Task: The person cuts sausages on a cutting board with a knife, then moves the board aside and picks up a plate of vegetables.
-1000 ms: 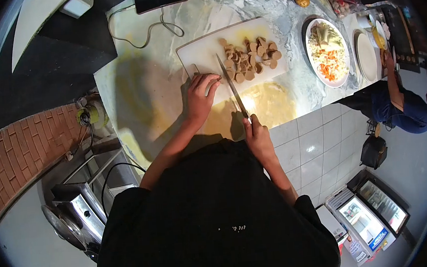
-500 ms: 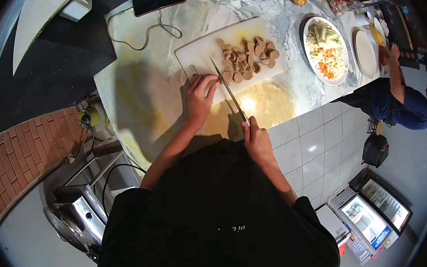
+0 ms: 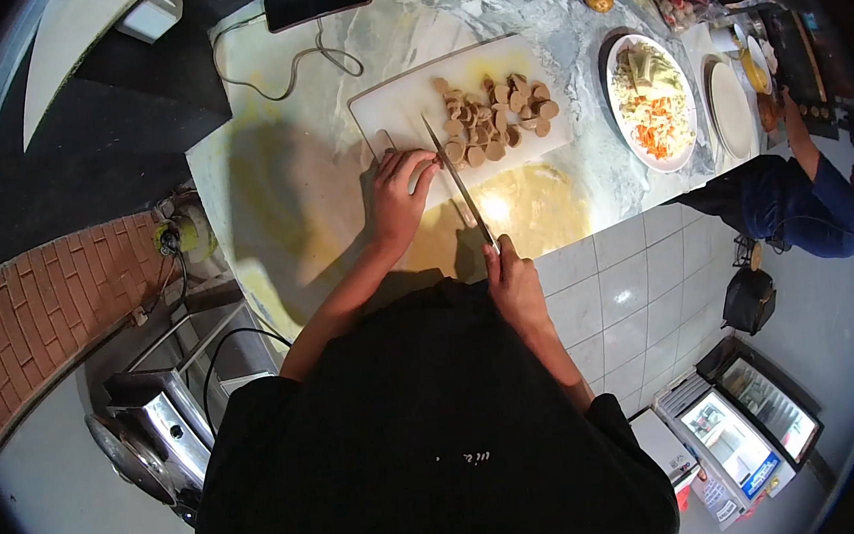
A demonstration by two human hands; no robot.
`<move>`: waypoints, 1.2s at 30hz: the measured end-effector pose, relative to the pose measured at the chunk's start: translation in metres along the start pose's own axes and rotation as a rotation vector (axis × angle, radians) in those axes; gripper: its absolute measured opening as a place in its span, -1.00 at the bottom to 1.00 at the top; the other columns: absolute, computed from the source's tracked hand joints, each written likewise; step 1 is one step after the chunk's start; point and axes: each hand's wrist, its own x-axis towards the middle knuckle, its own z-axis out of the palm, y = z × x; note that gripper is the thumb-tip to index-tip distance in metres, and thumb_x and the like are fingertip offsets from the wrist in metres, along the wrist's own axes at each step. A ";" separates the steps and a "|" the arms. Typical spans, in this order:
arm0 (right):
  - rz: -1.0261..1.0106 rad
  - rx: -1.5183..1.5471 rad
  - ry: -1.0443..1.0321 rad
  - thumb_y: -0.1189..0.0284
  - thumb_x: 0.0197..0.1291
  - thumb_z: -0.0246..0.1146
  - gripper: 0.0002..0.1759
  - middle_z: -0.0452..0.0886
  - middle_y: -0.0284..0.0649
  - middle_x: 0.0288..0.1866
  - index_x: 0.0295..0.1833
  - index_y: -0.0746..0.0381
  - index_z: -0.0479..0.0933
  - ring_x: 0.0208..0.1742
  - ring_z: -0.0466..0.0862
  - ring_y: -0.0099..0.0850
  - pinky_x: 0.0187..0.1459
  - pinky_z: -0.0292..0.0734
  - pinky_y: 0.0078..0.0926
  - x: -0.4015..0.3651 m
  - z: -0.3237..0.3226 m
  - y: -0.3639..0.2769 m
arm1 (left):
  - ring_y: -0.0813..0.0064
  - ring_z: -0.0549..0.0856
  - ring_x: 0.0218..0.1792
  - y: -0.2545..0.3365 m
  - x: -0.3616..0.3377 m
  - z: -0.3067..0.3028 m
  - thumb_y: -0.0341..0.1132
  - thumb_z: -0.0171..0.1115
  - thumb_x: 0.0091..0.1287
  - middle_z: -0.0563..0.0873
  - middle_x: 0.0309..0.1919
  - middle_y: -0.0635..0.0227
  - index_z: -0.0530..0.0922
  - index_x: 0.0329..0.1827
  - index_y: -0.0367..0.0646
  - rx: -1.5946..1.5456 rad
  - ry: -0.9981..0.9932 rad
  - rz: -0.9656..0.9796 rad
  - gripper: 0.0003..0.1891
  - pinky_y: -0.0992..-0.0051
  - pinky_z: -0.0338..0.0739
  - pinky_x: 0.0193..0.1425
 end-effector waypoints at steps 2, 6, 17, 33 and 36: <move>-0.020 -0.019 -0.017 0.22 0.53 0.04 -0.69 0.55 0.30 -0.56 -0.07 0.30 0.38 -0.42 0.60 0.33 -0.50 0.45 0.20 0.000 -0.001 -0.002 | 0.11 0.67 -0.15 -0.001 0.000 0.001 -0.43 0.36 0.26 0.74 -0.24 0.22 0.64 -0.17 -0.22 0.001 0.002 0.002 -0.87 0.24 0.53 -0.01; -0.031 -0.024 -0.017 0.22 0.53 0.04 -0.69 0.55 0.30 -0.56 -0.07 0.30 0.38 -0.42 0.60 0.33 -0.50 0.45 0.20 0.001 0.003 0.004 | 0.16 0.68 -0.17 -0.004 0.000 0.001 -0.43 0.37 0.26 0.74 -0.24 0.23 0.66 -0.16 -0.21 0.012 0.004 0.010 -0.86 0.29 0.55 -0.05; -0.030 -0.062 -0.028 0.21 0.53 0.05 -0.68 0.57 0.29 -0.55 -0.02 0.30 0.36 -0.42 0.62 0.32 -0.48 0.47 0.22 0.003 0.008 0.007 | 0.15 0.67 -0.15 0.000 0.000 0.000 -0.44 0.37 0.24 0.75 -0.24 0.25 0.65 -0.18 -0.21 0.027 -0.001 -0.015 -0.87 0.26 0.53 0.00; 0.014 -0.088 -0.080 0.19 0.52 0.04 -0.67 0.59 0.30 -0.51 0.03 0.29 0.35 -0.38 0.63 0.33 -0.43 0.50 0.24 0.007 0.012 0.008 | 0.18 0.69 -0.13 -0.003 -0.001 0.003 -0.43 0.38 0.24 0.76 -0.22 0.27 0.68 -0.19 -0.19 0.016 0.018 -0.020 -0.88 0.29 0.53 0.03; 0.020 -0.072 -0.084 0.19 0.52 0.05 -0.65 0.59 0.30 -0.51 0.03 0.30 0.35 -0.39 0.63 0.32 -0.42 0.51 0.22 0.007 0.010 0.006 | 0.19 0.69 -0.14 -0.004 -0.001 0.004 -0.43 0.38 0.24 0.77 -0.21 0.28 0.69 -0.19 -0.19 0.003 0.017 -0.019 -0.89 0.29 0.53 0.05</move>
